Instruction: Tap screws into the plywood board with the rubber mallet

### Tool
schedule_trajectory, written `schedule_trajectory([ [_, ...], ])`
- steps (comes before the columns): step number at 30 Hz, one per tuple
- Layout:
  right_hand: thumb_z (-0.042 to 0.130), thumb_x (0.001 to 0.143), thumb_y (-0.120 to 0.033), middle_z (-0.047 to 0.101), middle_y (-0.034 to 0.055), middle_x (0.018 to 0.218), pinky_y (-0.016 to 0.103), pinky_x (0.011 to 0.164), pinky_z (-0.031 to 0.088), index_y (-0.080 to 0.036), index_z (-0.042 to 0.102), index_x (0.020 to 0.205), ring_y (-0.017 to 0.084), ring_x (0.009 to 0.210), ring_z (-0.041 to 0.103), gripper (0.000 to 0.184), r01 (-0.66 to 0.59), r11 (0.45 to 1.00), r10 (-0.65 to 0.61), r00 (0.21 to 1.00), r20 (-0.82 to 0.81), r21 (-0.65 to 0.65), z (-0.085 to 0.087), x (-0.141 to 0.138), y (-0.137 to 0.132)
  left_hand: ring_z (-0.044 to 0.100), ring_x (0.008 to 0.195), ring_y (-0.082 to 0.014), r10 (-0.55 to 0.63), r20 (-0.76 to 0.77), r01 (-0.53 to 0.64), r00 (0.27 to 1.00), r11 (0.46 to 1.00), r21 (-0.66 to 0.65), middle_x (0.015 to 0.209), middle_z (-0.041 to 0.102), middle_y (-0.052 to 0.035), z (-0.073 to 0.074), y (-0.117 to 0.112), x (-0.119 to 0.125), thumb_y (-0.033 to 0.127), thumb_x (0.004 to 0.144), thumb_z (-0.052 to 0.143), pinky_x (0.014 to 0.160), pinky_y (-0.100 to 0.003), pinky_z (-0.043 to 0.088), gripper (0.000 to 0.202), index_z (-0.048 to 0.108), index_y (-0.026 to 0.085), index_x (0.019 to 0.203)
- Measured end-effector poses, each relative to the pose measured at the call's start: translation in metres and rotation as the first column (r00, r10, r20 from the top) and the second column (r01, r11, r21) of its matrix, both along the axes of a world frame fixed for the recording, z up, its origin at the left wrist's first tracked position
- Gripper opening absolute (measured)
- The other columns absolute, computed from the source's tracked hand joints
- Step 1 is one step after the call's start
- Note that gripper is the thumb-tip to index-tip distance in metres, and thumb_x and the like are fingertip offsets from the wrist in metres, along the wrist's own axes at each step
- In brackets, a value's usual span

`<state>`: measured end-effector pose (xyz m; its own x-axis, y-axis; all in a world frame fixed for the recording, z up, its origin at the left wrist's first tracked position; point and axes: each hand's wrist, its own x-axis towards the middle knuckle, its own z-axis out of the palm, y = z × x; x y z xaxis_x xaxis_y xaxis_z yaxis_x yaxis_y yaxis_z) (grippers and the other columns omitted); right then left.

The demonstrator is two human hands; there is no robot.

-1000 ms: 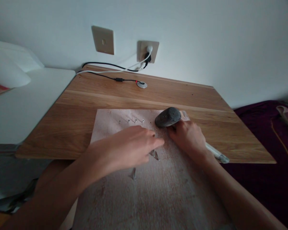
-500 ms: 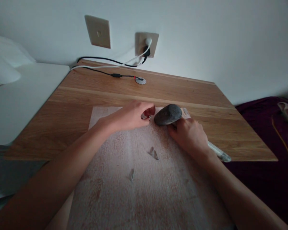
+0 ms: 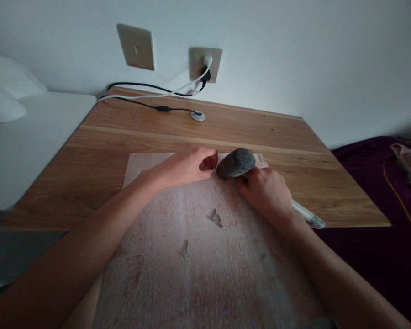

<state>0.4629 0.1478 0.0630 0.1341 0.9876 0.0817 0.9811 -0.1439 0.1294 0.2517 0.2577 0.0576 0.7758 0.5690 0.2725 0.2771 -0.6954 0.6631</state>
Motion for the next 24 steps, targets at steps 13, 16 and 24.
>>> schedule_trajectory([
  [13,0.046,0.100,-0.037,0.078,0.0186,0.087,0.036,0.058,0.040,-0.014,0.080,0.112,0.029,0.066,0.069,0.043,0.012,1.000,-0.012,1.000,-0.006,0.001,-0.0012,0.0009,0.0006,0.069,0.077,-0.0153,-0.014,0.015,0.015,1.000,1.000,-0.019,0.086,0.077,-0.0036,-0.0001,0.0003,0.0008,0.009,0.086,0.067,0.071,-0.027,0.047,0.009,0.072,0.015,0.088],
  [16,0.047,0.099,-0.036,0.078,0.0185,0.087,0.036,0.059,0.040,-0.015,0.081,0.110,0.029,0.066,0.070,0.041,0.006,1.000,-0.006,1.000,-0.003,0.006,-0.0018,0.0010,0.0004,0.068,0.076,-0.0152,-0.007,0.022,0.007,1.000,1.000,-0.014,0.084,0.077,-0.0030,-0.0005,0.0004,0.0006,0.010,0.086,0.068,0.070,-0.027,0.047,0.007,0.072,0.015,0.088],
  [24,0.048,0.099,-0.036,0.079,0.0179,0.086,0.036,0.058,0.038,-0.015,0.081,0.111,0.029,0.066,0.071,0.041,0.008,1.000,-0.008,1.000,0.002,0.002,-0.0006,0.0006,0.0014,0.068,0.076,-0.0151,0.006,0.014,-0.006,1.000,1.000,0.015,0.084,0.077,-0.0031,-0.0025,0.0019,0.0006,0.011,0.086,0.068,0.071,-0.027,0.047,0.006,0.071,0.015,0.087],
])
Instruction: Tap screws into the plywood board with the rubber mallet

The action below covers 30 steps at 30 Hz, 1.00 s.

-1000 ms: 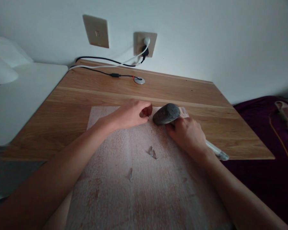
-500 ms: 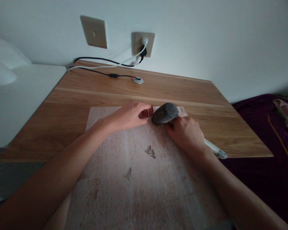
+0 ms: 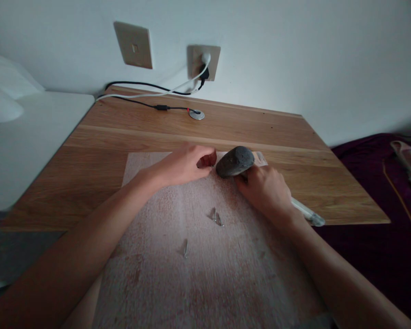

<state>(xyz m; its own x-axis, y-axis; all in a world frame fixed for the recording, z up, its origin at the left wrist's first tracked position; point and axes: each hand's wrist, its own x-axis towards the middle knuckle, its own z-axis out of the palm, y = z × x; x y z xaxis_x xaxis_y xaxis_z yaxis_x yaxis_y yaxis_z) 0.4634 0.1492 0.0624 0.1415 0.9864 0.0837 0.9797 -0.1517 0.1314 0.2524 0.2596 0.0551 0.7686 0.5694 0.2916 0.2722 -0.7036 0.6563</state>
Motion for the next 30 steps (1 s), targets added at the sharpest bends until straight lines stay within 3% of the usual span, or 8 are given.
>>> schedule_trajectory([
  [20,0.048,0.099,-0.036,0.078,0.0184,0.088,0.036,0.059,0.039,-0.014,0.081,0.112,0.026,0.063,0.066,0.042,0.004,1.000,-0.004,1.000,-0.003,0.005,0.0002,-0.0002,-0.0008,0.068,0.075,-0.0158,0.002,-0.019,-0.001,1.000,0.999,0.038,0.083,0.076,-0.0027,-0.0038,-0.0004,-0.0003,0.016,0.089,0.076,0.070,-0.028,0.045,0.005,0.071,0.016,0.087],
  [30,0.050,0.099,-0.035,0.079,0.0183,0.088,0.037,0.059,0.041,-0.014,0.080,0.112,0.029,0.066,0.070,0.039,0.014,1.000,-0.014,1.000,-0.006,0.002,0.0001,-0.0008,-0.0008,0.068,0.076,-0.0148,0.002,-0.004,-0.002,1.000,0.999,0.036,0.083,0.077,-0.0022,-0.0024,-0.0015,0.0003,0.014,0.089,0.078,0.071,-0.027,0.045,0.006,0.072,0.015,0.087],
])
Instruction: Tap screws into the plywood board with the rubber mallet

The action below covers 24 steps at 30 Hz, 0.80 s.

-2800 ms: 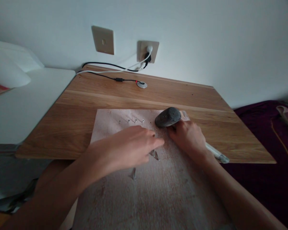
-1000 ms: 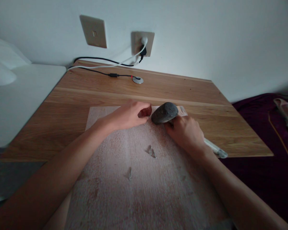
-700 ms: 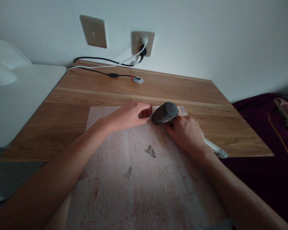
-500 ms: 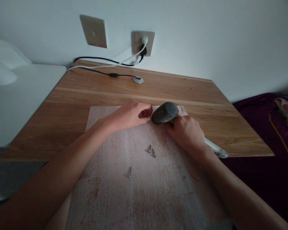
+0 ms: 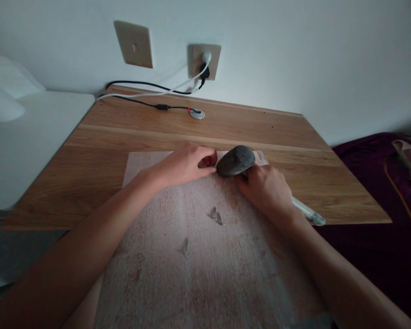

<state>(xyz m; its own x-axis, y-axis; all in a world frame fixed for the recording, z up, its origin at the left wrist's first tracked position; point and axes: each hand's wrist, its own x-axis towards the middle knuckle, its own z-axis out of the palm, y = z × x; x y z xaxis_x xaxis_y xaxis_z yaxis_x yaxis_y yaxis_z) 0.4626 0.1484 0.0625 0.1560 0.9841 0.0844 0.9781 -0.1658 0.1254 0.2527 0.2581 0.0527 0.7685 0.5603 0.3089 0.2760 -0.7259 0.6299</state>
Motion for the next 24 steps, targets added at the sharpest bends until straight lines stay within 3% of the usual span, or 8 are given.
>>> schedule_trajectory([
  [17,0.050,0.099,-0.035,0.079,0.0180,0.088,0.037,0.060,0.044,-0.014,0.080,0.110,0.029,0.067,0.071,0.038,-0.022,0.999,0.022,1.000,0.003,0.023,-0.0011,0.0009,-0.0002,0.075,0.089,-0.0193,-0.037,-0.016,0.037,0.999,0.999,-0.021,0.095,0.083,-0.0053,0.0024,0.0010,-0.0002,0.011,0.091,0.073,0.082,-0.031,0.052,0.009,0.079,0.016,0.095],
  [24,0.049,0.099,-0.035,0.079,0.0183,0.090,0.037,0.060,0.043,-0.014,0.079,0.112,0.032,0.070,0.072,0.039,-0.009,1.000,0.009,1.000,0.010,0.007,0.0005,-0.0005,-0.0005,0.074,0.085,-0.0184,-0.049,-0.019,0.049,0.999,0.999,0.016,0.093,0.081,-0.0047,-0.0009,0.0022,-0.0007,0.010,0.091,0.069,0.078,-0.030,0.050,0.012,0.078,0.017,0.095],
])
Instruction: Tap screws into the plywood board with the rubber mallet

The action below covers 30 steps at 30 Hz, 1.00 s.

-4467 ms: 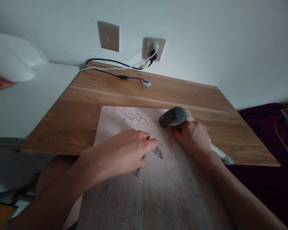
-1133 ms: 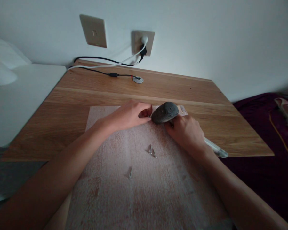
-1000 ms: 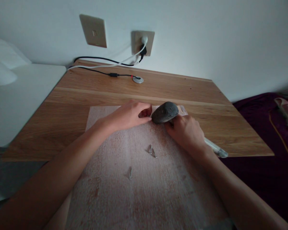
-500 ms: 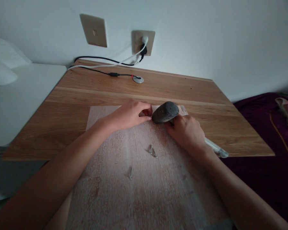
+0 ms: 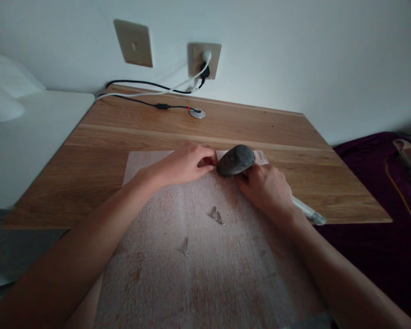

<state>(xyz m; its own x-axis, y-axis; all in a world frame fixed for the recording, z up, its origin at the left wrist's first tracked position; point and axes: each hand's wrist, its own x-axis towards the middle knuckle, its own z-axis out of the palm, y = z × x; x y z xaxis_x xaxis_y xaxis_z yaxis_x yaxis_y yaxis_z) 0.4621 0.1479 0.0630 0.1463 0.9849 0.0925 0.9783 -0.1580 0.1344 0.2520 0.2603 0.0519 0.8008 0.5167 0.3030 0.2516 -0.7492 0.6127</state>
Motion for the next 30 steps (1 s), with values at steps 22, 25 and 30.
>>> schedule_trajectory([
  [22,0.046,0.100,-0.036,0.078,0.0193,0.088,0.037,0.061,0.043,-0.014,0.081,0.109,0.030,0.067,0.070,0.042,-0.012,1.000,0.012,1.000,-0.013,-0.002,-0.0003,0.0013,0.0002,0.067,0.075,-0.0166,0.113,-0.045,-0.112,0.993,0.994,0.016,0.083,0.075,-0.0043,-0.0001,-0.0020,-0.0006,0.021,0.089,0.079,0.069,-0.029,0.045,0.011,0.070,0.015,0.088],
  [25,0.046,0.100,-0.036,0.078,0.0193,0.087,0.037,0.060,0.041,-0.014,0.080,0.108,0.030,0.067,0.070,0.041,-0.011,1.000,0.011,1.000,-0.013,-0.002,-0.0004,0.0014,0.0004,0.068,0.076,-0.0169,0.111,-0.040,-0.110,0.993,0.994,0.018,0.084,0.077,-0.0047,-0.0008,-0.0018,-0.0003,0.020,0.089,0.080,0.070,-0.029,0.045,0.010,0.071,0.015,0.088],
  [30,0.047,0.100,-0.036,0.077,0.0180,0.087,0.036,0.059,0.039,-0.014,0.078,0.107,0.029,0.066,0.070,0.039,-0.012,1.000,0.012,1.000,-0.005,0.002,0.0002,0.0011,0.0008,0.071,0.079,-0.0185,0.108,-0.048,-0.108,0.993,0.994,0.014,0.086,0.079,-0.0052,0.0004,-0.0021,-0.0002,0.018,0.089,0.080,0.072,-0.030,0.047,0.007,0.074,0.015,0.088],
])
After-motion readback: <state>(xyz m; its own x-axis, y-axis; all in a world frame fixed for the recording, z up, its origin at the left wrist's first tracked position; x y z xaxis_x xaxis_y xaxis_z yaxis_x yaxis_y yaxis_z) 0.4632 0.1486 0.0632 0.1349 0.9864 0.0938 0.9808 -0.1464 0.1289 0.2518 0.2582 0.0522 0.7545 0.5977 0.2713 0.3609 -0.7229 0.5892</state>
